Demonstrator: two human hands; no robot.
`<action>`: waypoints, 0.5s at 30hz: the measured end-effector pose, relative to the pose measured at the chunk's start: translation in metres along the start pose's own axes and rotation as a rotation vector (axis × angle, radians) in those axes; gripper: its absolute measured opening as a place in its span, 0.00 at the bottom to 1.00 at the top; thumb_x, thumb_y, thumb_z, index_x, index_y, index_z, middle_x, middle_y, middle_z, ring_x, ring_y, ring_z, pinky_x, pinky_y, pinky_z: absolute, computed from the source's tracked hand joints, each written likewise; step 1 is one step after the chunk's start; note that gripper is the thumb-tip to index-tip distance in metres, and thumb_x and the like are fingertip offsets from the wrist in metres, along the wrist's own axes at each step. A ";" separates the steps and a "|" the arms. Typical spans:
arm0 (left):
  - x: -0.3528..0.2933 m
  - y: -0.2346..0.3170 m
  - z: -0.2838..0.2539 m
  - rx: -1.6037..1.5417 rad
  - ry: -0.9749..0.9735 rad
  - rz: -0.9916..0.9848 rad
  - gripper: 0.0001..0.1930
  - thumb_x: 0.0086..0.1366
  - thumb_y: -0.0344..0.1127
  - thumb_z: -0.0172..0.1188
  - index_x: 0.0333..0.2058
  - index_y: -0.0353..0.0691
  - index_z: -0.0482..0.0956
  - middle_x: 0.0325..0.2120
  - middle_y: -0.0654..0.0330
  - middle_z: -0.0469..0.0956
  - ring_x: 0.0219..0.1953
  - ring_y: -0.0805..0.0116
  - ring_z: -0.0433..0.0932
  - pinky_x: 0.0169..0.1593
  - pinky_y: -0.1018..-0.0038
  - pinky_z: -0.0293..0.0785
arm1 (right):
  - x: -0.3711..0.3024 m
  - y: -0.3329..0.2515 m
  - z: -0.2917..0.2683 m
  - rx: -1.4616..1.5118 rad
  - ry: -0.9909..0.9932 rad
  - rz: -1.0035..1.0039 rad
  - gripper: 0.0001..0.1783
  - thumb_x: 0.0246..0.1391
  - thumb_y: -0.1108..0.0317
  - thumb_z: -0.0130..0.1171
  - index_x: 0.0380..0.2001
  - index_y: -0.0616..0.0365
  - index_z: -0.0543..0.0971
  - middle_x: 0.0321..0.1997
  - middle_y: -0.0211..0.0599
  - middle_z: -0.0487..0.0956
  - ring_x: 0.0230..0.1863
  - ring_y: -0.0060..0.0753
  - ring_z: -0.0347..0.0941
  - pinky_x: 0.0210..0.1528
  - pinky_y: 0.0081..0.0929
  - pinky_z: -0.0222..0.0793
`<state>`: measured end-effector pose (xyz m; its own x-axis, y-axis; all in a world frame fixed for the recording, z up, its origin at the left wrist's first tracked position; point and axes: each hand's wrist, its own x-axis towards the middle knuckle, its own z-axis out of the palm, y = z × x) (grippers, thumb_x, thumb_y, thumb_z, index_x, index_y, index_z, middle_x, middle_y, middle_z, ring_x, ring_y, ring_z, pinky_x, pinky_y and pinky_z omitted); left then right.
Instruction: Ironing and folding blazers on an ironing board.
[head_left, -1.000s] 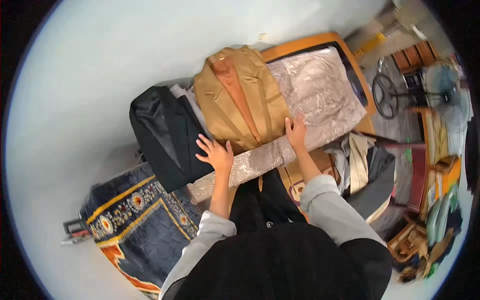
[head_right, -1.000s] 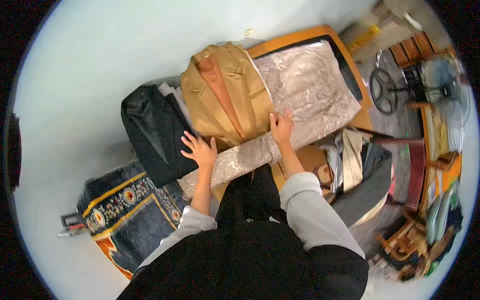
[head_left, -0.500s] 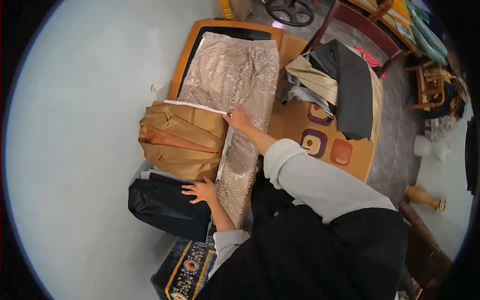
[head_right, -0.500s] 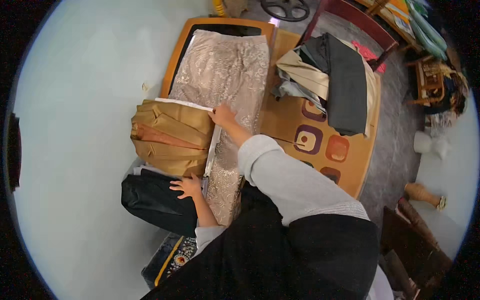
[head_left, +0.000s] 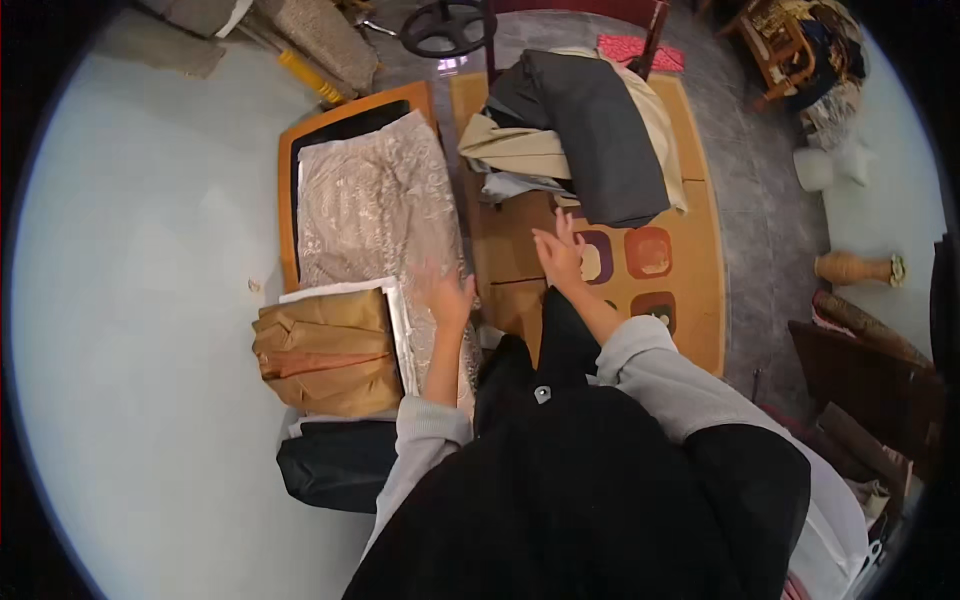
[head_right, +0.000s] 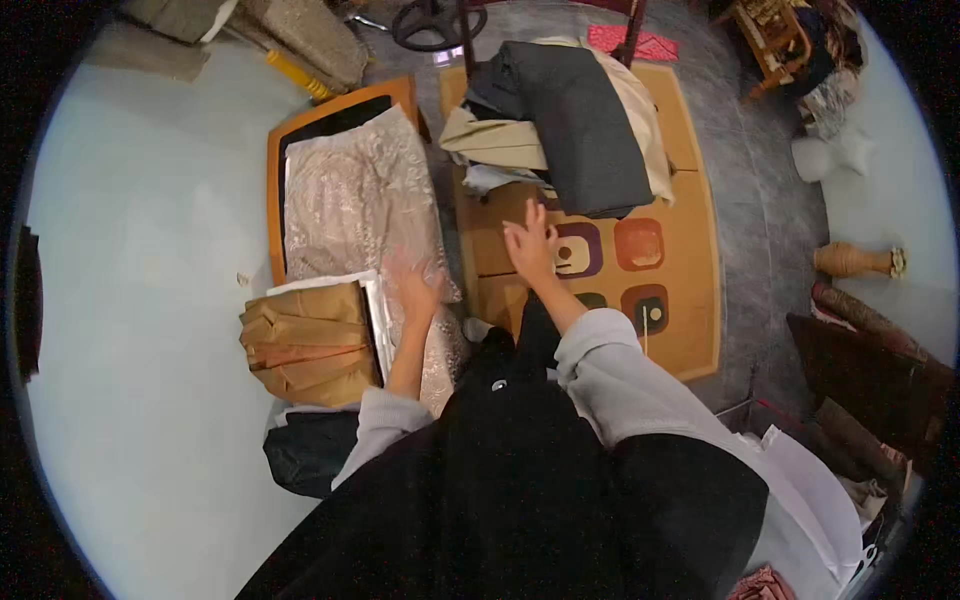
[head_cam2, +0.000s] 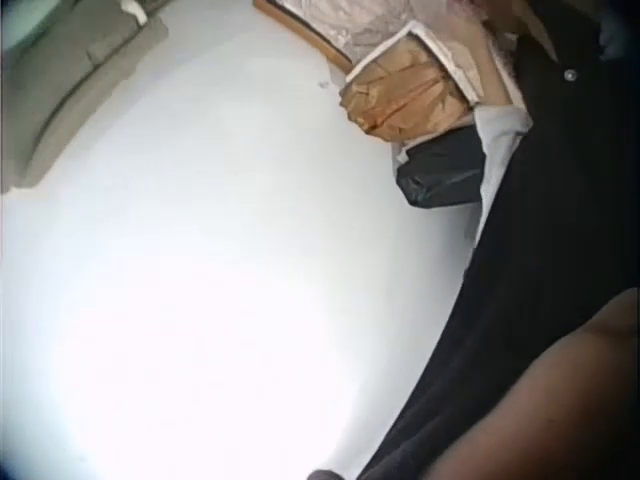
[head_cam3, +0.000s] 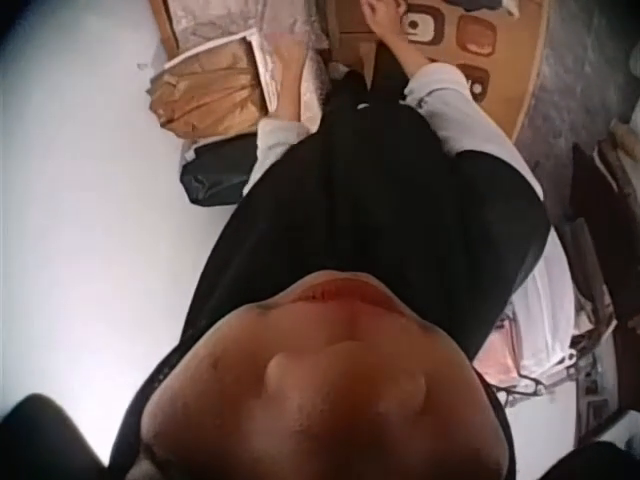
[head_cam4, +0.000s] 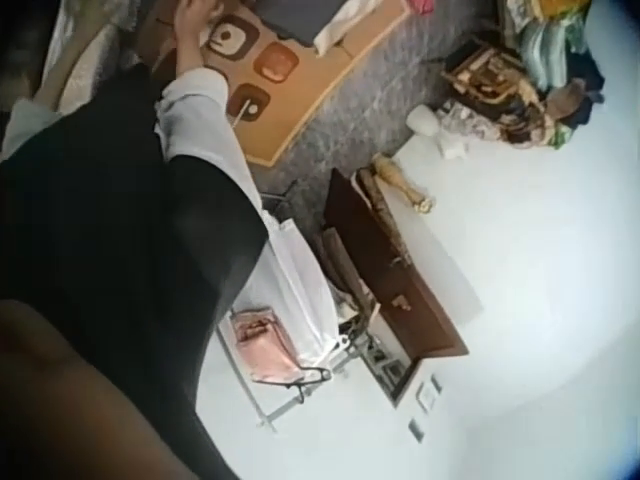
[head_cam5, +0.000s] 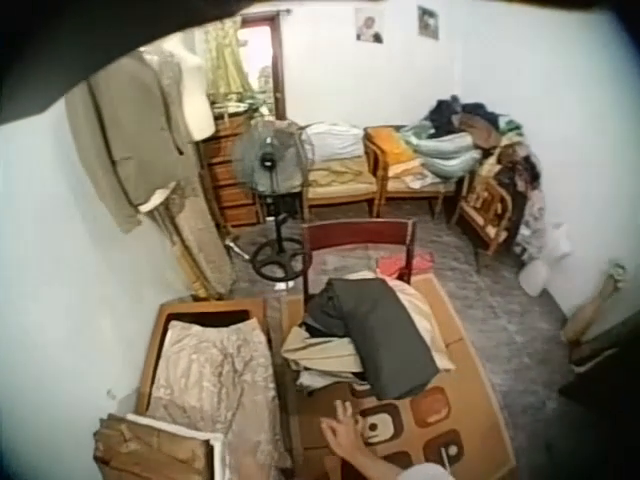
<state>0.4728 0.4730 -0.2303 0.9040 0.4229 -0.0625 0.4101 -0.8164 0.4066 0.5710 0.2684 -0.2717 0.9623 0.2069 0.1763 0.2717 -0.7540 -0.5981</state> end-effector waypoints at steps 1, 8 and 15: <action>0.013 0.022 0.008 -0.008 -0.039 0.063 0.22 0.51 0.47 0.62 0.45 0.50 0.77 0.64 0.55 0.46 0.66 0.45 0.37 0.54 0.32 0.40 | 0.007 0.013 -0.013 -0.035 0.034 0.050 0.14 0.55 0.58 0.50 0.43 0.44 0.79 0.67 0.46 0.52 0.68 0.49 0.44 0.57 0.59 0.42; 0.068 0.193 0.076 0.240 -0.319 0.331 0.37 0.46 0.48 0.67 0.54 0.41 0.67 0.65 0.51 0.41 0.67 0.51 0.36 0.56 0.37 0.44 | 0.044 0.106 -0.084 -0.249 -0.045 0.208 0.19 0.55 0.63 0.49 0.52 0.45 0.71 0.69 0.46 0.43 0.69 0.50 0.40 0.57 0.67 0.43; 0.087 0.271 0.161 0.013 -0.482 -0.369 0.50 0.39 0.53 0.71 0.56 0.29 0.59 0.64 0.44 0.37 0.67 0.50 0.33 0.57 0.37 0.44 | 0.078 0.150 -0.115 -0.421 -0.448 0.181 0.36 0.45 0.70 0.57 0.60 0.42 0.61 0.71 0.40 0.36 0.71 0.46 0.33 0.61 0.64 0.41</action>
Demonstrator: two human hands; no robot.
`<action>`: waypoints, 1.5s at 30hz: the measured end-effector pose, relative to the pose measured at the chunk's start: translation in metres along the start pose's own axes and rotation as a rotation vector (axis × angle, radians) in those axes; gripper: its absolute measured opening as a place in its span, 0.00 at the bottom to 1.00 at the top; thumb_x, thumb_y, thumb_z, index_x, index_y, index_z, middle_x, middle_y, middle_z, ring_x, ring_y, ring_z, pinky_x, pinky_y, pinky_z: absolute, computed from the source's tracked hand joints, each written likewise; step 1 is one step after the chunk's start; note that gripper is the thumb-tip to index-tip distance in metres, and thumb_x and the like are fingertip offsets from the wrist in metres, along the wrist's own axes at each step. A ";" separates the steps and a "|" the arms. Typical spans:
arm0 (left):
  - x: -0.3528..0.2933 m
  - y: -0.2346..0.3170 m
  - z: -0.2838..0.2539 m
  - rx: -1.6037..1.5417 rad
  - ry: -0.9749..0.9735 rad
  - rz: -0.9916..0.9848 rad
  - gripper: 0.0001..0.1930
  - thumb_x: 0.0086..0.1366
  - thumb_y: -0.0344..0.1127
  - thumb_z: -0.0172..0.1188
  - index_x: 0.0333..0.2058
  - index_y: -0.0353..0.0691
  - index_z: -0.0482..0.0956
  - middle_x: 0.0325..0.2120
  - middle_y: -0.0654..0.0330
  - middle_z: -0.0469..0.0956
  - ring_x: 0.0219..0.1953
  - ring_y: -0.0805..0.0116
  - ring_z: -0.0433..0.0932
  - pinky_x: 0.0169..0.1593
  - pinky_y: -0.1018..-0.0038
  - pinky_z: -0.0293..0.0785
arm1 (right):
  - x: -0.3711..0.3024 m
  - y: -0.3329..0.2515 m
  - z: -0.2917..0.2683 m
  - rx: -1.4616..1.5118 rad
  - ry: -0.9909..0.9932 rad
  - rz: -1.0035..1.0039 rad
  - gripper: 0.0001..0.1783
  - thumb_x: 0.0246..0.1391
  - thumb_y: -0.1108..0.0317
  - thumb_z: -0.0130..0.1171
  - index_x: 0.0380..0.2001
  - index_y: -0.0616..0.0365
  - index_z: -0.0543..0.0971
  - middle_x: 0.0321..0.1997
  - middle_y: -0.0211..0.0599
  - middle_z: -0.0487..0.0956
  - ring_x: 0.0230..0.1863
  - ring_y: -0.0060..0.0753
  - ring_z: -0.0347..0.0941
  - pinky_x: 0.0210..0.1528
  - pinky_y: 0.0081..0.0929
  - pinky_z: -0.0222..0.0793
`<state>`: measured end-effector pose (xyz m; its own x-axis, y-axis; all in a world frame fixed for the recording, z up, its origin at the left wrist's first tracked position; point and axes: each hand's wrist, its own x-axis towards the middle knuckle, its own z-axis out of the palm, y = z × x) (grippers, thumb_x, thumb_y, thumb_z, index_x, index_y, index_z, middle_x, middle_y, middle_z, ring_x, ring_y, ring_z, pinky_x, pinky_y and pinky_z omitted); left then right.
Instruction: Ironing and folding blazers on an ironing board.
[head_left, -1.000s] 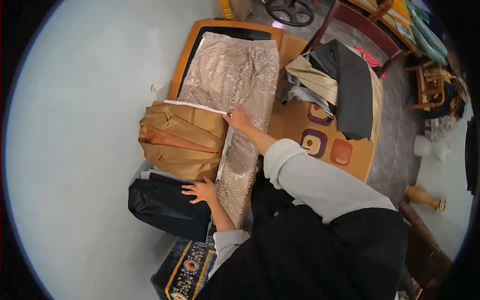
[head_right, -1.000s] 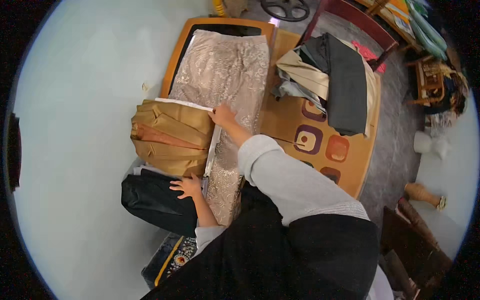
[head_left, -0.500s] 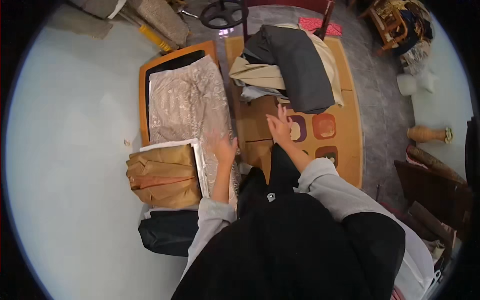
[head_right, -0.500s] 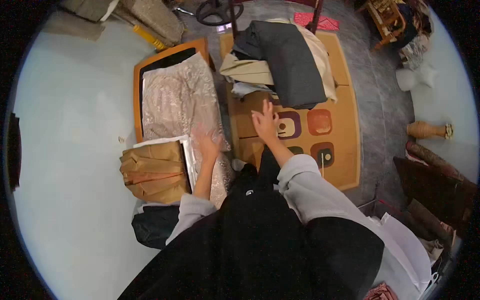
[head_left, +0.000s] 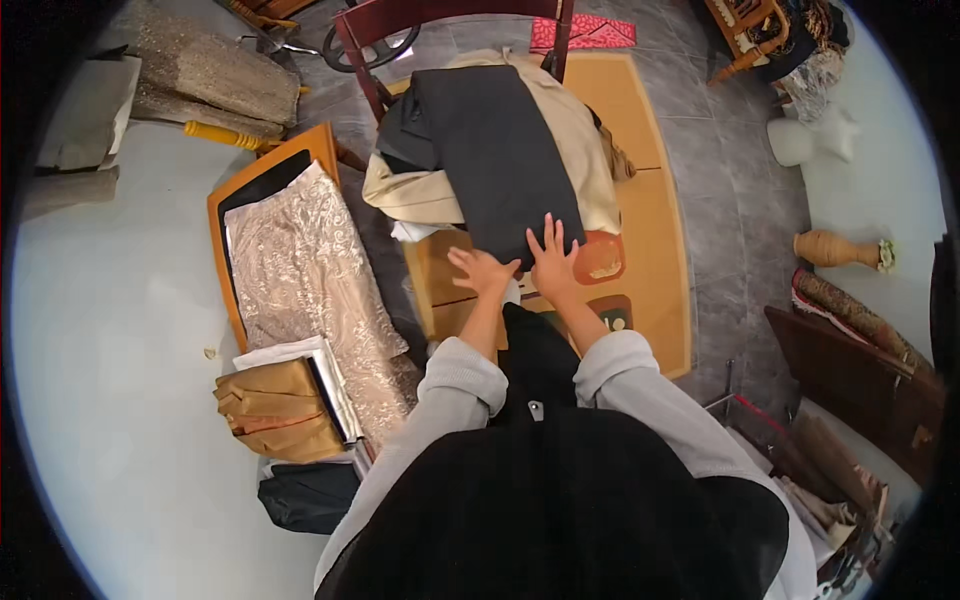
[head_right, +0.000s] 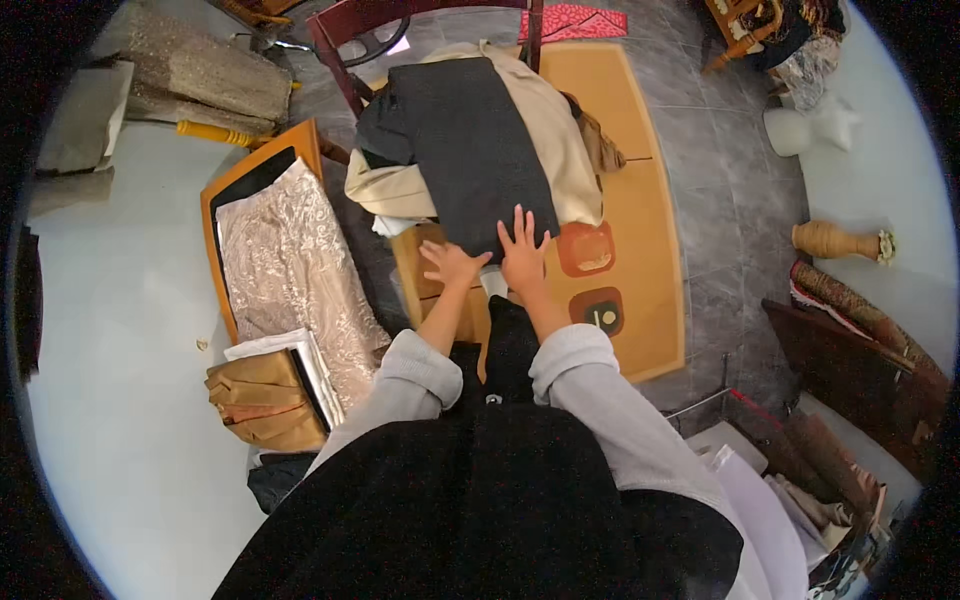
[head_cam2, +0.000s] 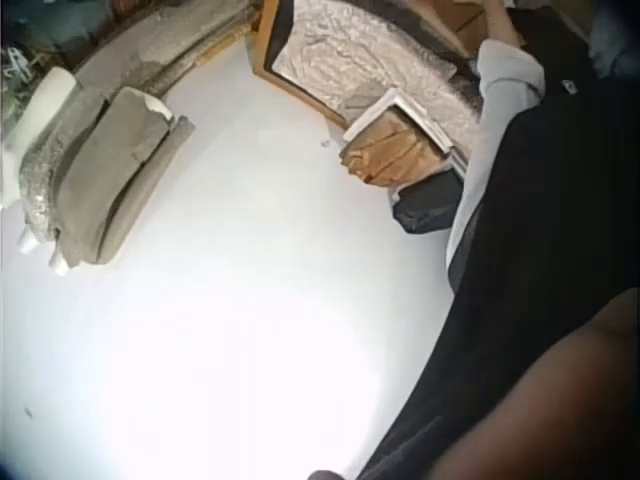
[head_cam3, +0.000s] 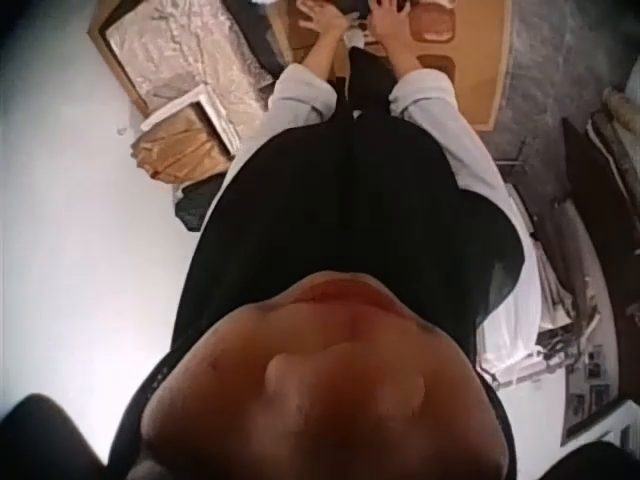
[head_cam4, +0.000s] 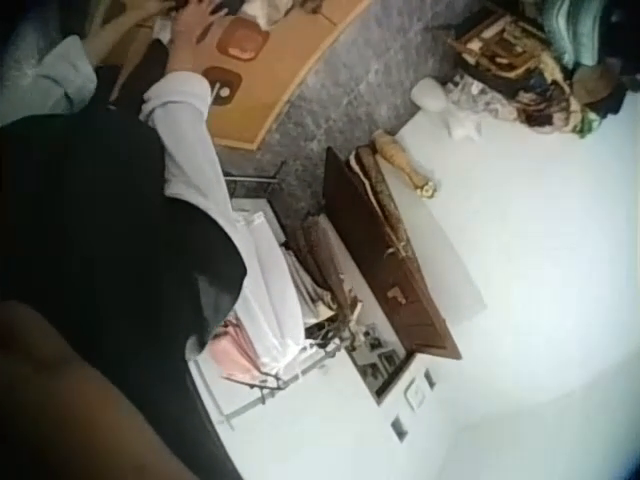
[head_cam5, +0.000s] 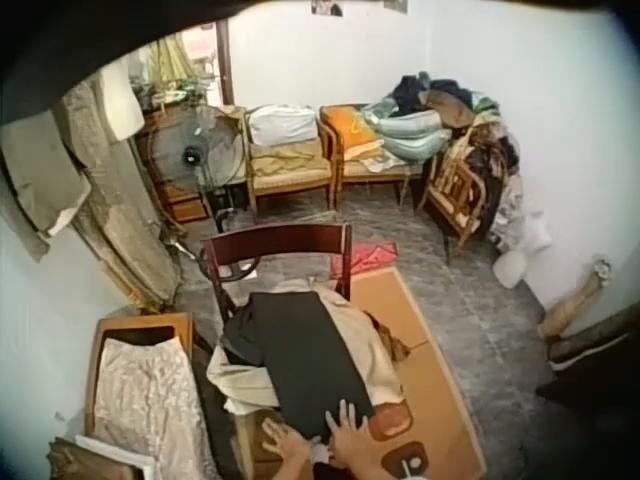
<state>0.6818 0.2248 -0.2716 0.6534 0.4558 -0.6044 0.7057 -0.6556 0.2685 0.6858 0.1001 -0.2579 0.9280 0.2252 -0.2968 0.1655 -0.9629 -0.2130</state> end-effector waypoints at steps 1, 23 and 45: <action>0.009 0.001 0.002 -0.052 -0.037 -0.109 0.46 0.40 0.54 0.70 0.54 0.32 0.64 0.64 0.45 0.40 0.67 0.50 0.35 0.57 0.37 0.45 | 0.003 0.000 -0.004 -0.011 -0.086 -0.002 0.39 0.44 0.70 0.58 0.62 0.41 0.59 0.71 0.40 0.35 0.71 0.45 0.32 0.61 0.63 0.41; -0.008 0.052 -0.155 -0.437 0.018 0.363 0.43 0.40 0.70 0.61 0.47 0.40 0.76 0.63 0.52 0.51 0.67 0.45 0.31 0.54 0.31 0.26 | 0.072 0.031 -0.115 0.664 0.415 0.054 0.17 0.43 0.53 0.62 0.33 0.53 0.81 0.62 0.26 0.63 0.69 0.47 0.40 0.57 0.68 0.33; -0.061 0.091 -0.346 -0.092 1.288 0.672 0.10 0.42 0.40 0.60 0.27 0.49 0.84 0.52 0.70 0.72 0.63 0.46 0.48 0.53 0.32 0.36 | 0.025 -0.113 -0.194 0.416 0.687 -0.230 0.44 0.34 0.47 0.66 0.54 0.57 0.68 0.69 0.53 0.38 0.69 0.60 0.34 0.55 0.69 0.35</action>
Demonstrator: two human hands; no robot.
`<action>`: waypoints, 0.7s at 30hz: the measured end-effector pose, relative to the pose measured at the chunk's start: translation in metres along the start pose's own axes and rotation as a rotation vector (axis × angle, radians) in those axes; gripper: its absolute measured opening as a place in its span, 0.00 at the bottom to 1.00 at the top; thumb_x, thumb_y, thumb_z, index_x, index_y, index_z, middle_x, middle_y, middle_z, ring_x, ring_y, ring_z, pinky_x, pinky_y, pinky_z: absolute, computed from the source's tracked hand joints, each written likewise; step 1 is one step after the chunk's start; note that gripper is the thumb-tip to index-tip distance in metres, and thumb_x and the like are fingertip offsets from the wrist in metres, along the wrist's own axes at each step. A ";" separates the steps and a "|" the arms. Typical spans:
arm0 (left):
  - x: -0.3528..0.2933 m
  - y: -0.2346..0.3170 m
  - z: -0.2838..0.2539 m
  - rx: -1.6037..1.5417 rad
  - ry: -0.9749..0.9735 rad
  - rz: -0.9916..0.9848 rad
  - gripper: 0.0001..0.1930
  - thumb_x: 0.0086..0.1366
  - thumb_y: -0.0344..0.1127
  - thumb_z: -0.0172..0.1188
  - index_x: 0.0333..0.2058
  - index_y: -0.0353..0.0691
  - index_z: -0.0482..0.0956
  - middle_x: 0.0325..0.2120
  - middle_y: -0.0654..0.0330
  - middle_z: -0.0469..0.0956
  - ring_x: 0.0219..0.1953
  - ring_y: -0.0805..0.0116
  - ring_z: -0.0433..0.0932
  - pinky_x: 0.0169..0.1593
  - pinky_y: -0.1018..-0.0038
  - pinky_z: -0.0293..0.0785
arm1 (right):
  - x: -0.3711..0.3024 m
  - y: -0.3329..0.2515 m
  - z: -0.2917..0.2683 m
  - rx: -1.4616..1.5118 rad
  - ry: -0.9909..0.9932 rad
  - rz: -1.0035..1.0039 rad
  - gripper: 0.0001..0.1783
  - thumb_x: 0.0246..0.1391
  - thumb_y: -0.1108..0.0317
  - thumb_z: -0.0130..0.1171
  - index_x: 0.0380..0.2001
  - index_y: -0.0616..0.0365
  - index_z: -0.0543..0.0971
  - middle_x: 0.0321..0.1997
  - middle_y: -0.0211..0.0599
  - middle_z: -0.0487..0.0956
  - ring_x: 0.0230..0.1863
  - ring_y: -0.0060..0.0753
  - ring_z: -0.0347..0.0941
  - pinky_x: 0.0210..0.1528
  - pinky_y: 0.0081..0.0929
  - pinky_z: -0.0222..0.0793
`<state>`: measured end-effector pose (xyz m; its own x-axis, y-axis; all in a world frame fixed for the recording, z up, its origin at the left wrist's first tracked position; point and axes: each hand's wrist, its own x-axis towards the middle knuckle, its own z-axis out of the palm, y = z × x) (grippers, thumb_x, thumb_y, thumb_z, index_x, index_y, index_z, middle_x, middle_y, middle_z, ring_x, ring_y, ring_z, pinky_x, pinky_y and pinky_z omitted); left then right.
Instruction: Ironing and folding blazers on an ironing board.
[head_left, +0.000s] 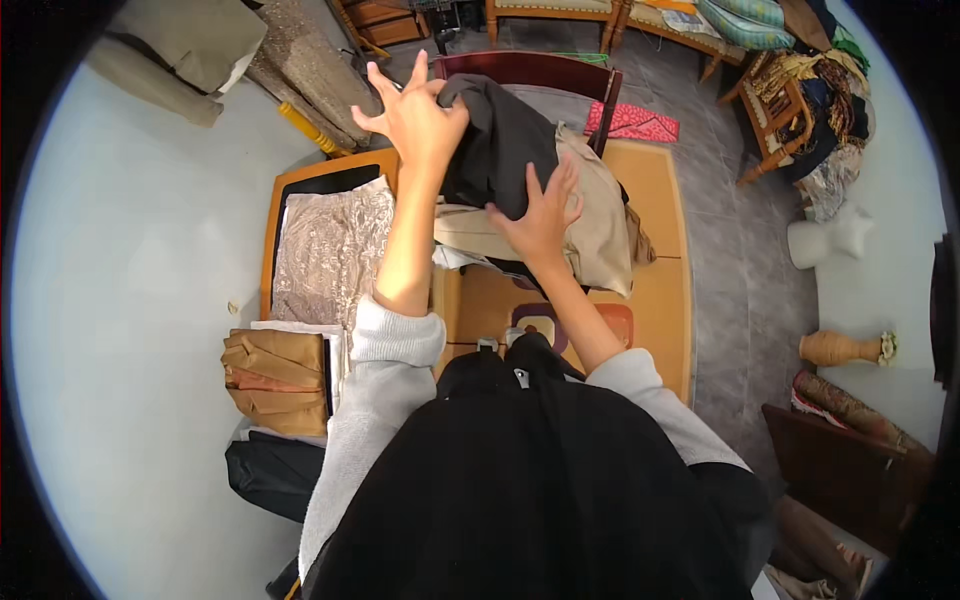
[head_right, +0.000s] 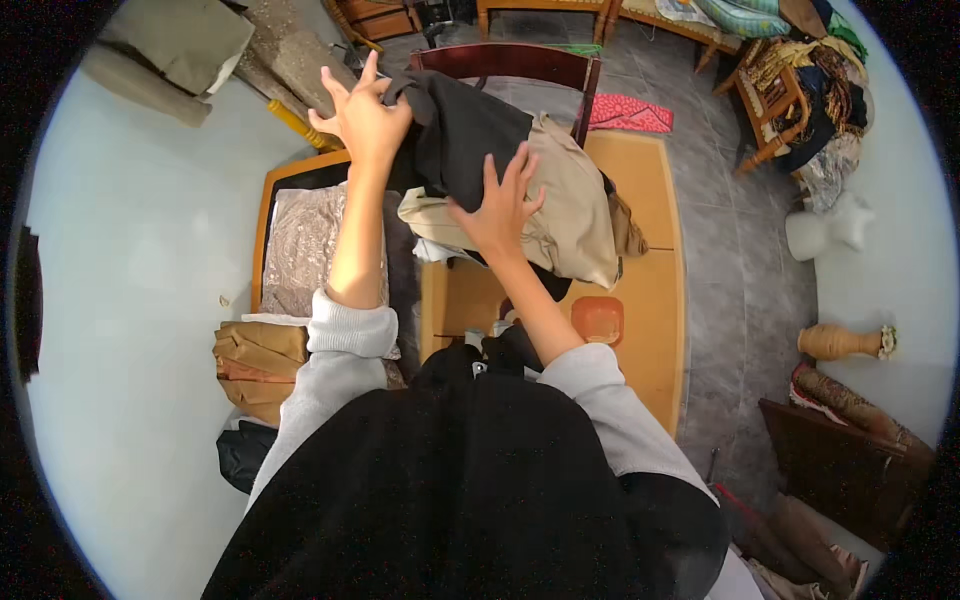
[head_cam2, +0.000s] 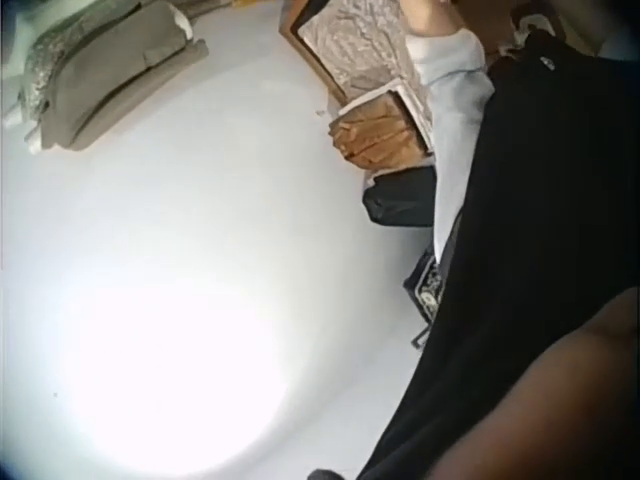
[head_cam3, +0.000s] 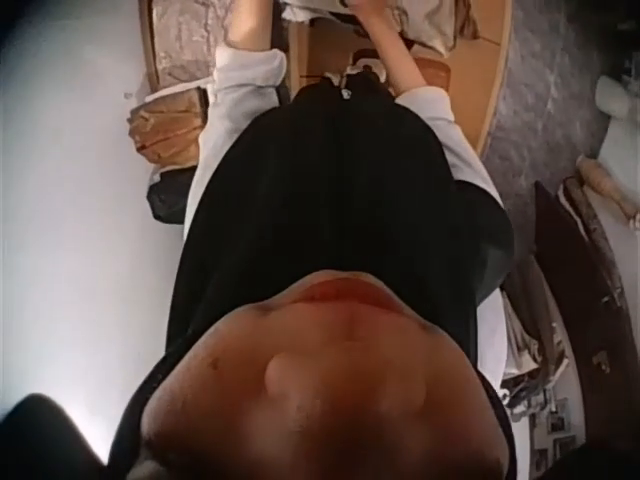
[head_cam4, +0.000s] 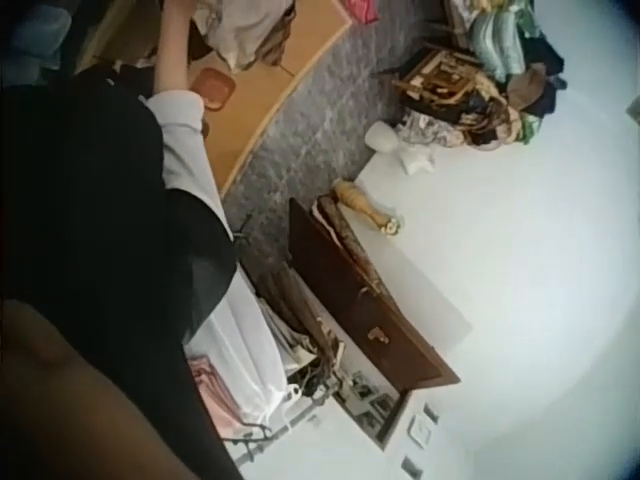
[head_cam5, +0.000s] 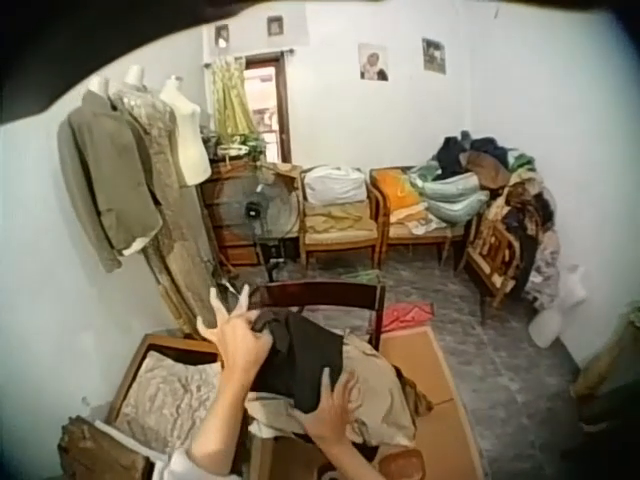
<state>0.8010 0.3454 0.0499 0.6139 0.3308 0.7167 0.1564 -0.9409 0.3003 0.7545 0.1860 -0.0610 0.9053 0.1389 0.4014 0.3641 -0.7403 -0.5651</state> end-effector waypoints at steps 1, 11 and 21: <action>0.003 -0.005 -0.007 0.022 0.020 0.011 0.11 0.42 0.40 0.60 0.28 0.49 0.84 0.52 0.70 0.72 0.63 0.46 0.48 0.53 0.32 0.36 | 0.008 -0.002 -0.001 0.035 -0.034 0.022 0.36 0.35 0.56 0.64 0.52 0.51 0.71 0.70 0.50 0.40 0.69 0.59 0.35 0.55 0.72 0.37; -0.035 -0.069 -0.046 0.350 -0.260 0.005 0.17 0.43 0.50 0.68 0.34 0.57 0.83 0.56 0.75 0.65 0.65 0.51 0.46 0.52 0.30 0.39 | 0.140 0.005 -0.087 0.009 0.135 -0.125 0.14 0.43 0.69 0.55 0.37 0.46 0.80 0.68 0.40 0.51 0.68 0.57 0.38 0.55 0.77 0.37; -0.036 -0.102 -0.083 0.072 -0.091 -0.172 0.10 0.51 0.39 0.62 0.34 0.51 0.82 0.53 0.73 0.70 0.64 0.49 0.51 0.53 0.33 0.37 | 0.125 0.029 -0.004 -0.095 0.185 -0.206 0.22 0.38 0.60 0.68 0.41 0.44 0.78 0.70 0.43 0.44 0.68 0.56 0.40 0.54 0.74 0.40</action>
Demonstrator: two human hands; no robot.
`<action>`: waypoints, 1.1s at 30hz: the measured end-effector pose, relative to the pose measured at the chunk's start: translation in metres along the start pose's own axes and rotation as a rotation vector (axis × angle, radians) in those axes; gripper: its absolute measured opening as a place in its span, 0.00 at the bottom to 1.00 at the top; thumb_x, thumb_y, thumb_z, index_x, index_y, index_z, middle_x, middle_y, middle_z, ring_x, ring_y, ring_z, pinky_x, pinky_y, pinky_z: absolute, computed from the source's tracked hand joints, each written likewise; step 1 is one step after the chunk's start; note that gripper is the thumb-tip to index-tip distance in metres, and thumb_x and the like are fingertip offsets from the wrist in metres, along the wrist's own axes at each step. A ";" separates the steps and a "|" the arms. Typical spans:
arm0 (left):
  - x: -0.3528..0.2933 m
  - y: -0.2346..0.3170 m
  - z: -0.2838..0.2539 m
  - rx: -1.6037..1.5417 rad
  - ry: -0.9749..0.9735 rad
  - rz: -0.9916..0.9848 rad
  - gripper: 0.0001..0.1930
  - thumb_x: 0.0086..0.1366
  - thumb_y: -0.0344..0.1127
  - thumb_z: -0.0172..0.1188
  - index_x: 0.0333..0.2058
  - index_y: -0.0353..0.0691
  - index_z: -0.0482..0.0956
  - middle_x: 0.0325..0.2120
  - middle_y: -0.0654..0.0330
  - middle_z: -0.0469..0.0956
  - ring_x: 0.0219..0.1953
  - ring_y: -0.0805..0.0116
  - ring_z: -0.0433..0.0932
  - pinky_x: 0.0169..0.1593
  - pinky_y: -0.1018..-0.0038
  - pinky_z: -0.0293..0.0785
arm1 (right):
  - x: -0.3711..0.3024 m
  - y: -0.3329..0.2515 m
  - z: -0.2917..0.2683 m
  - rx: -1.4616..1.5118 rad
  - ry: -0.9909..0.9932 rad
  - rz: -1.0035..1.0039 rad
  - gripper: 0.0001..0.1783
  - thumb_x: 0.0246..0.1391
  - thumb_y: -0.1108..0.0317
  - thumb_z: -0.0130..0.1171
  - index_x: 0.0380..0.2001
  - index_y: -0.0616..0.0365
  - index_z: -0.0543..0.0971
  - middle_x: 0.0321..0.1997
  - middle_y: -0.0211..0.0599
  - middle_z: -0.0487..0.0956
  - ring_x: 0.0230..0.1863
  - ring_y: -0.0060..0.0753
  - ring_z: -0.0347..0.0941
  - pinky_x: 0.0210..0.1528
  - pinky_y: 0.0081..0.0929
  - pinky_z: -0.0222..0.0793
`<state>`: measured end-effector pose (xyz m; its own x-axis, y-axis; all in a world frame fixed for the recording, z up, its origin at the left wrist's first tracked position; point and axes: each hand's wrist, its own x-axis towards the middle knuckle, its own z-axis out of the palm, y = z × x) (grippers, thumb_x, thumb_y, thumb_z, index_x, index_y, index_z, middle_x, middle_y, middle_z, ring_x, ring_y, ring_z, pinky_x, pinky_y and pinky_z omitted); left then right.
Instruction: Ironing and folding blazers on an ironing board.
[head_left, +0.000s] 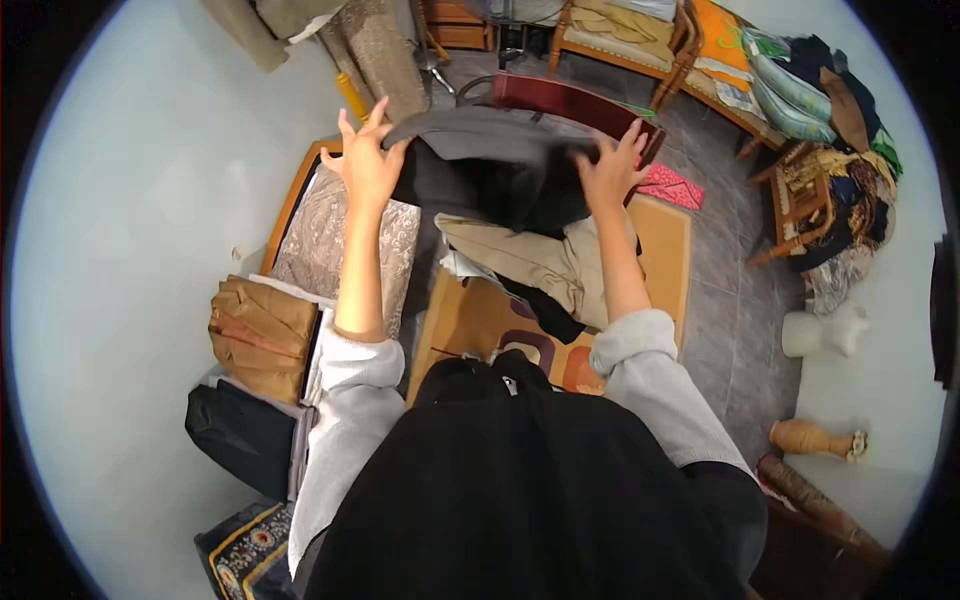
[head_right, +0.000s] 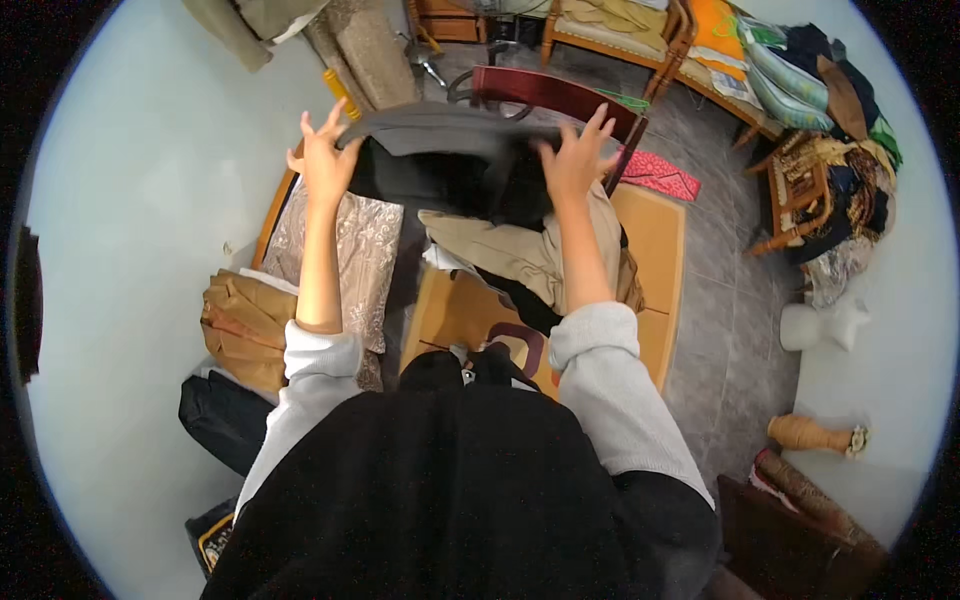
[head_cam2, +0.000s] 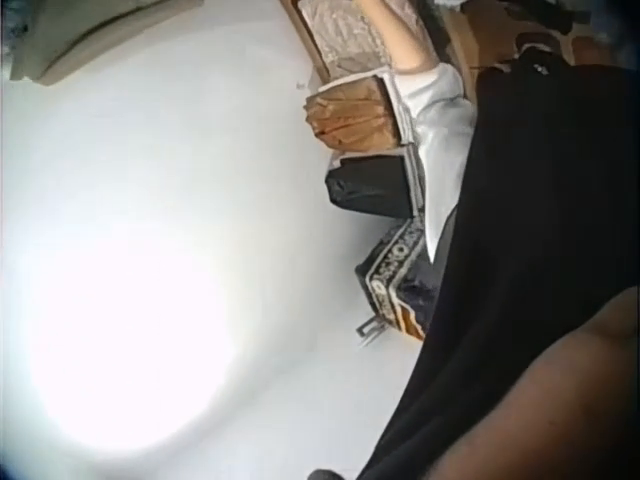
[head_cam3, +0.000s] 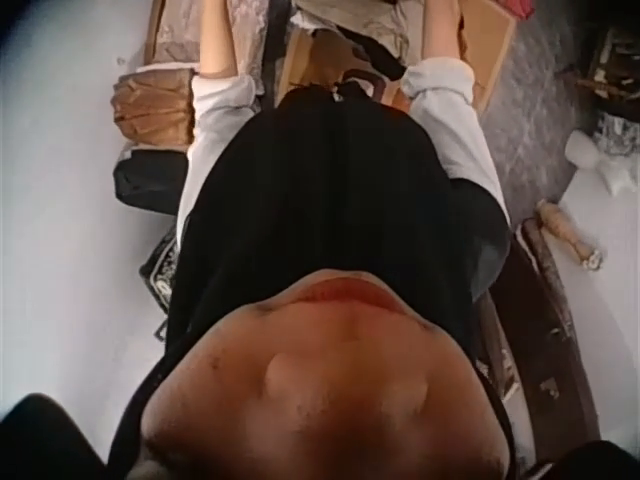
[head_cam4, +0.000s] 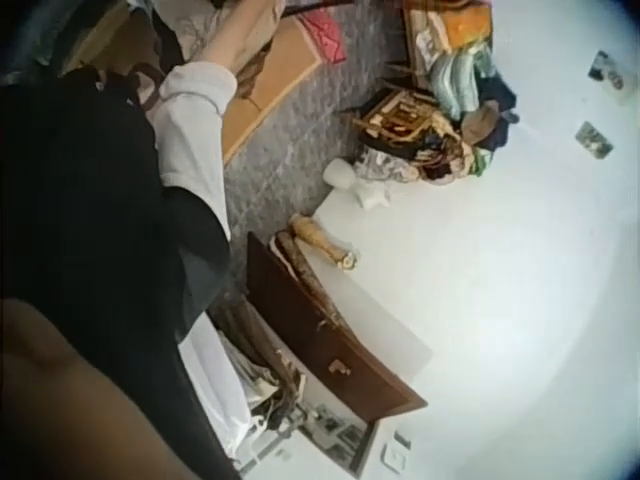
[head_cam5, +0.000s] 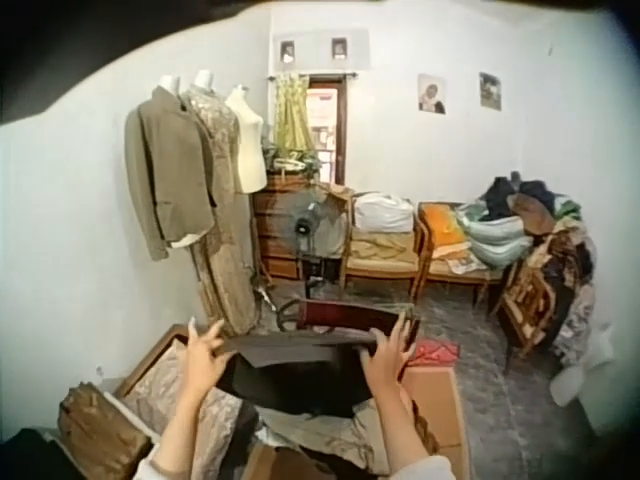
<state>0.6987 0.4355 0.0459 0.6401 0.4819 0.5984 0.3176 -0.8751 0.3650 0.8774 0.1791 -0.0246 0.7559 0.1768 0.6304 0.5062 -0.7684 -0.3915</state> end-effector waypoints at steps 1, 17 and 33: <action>0.000 0.001 -0.014 0.005 0.053 -0.017 0.09 0.51 0.38 0.61 0.33 0.51 0.83 0.53 0.74 0.70 0.64 0.49 0.51 0.54 0.34 0.36 | -0.021 0.002 0.016 0.045 -0.076 -0.018 0.21 0.38 0.61 0.68 0.41 0.42 0.78 0.70 0.43 0.45 0.68 0.56 0.40 0.54 0.75 0.39; -0.082 -0.020 -0.195 0.420 0.395 -0.189 0.16 0.43 0.50 0.69 0.19 0.43 0.82 0.43 0.72 0.78 0.60 0.52 0.59 0.57 0.43 0.44 | 0.059 -0.167 0.002 0.855 0.209 -0.294 0.13 0.42 0.61 0.64 0.34 0.46 0.78 0.64 0.40 0.55 0.67 0.57 0.43 0.53 0.78 0.39; -0.285 -0.013 -0.306 0.665 0.344 -0.530 0.13 0.43 0.48 0.68 0.28 0.53 0.84 0.49 0.69 0.74 0.60 0.53 0.59 0.56 0.44 0.48 | -0.101 -0.300 -0.022 0.962 -0.041 -0.429 0.20 0.39 0.75 0.60 0.40 0.47 0.75 0.68 0.48 0.49 0.68 0.64 0.39 0.55 0.76 0.37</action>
<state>0.2980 0.3225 0.0885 0.0863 0.7206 0.6879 0.9159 -0.3292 0.2299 0.6403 0.3785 0.0436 0.4395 0.3531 0.8260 0.8373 0.1720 -0.5190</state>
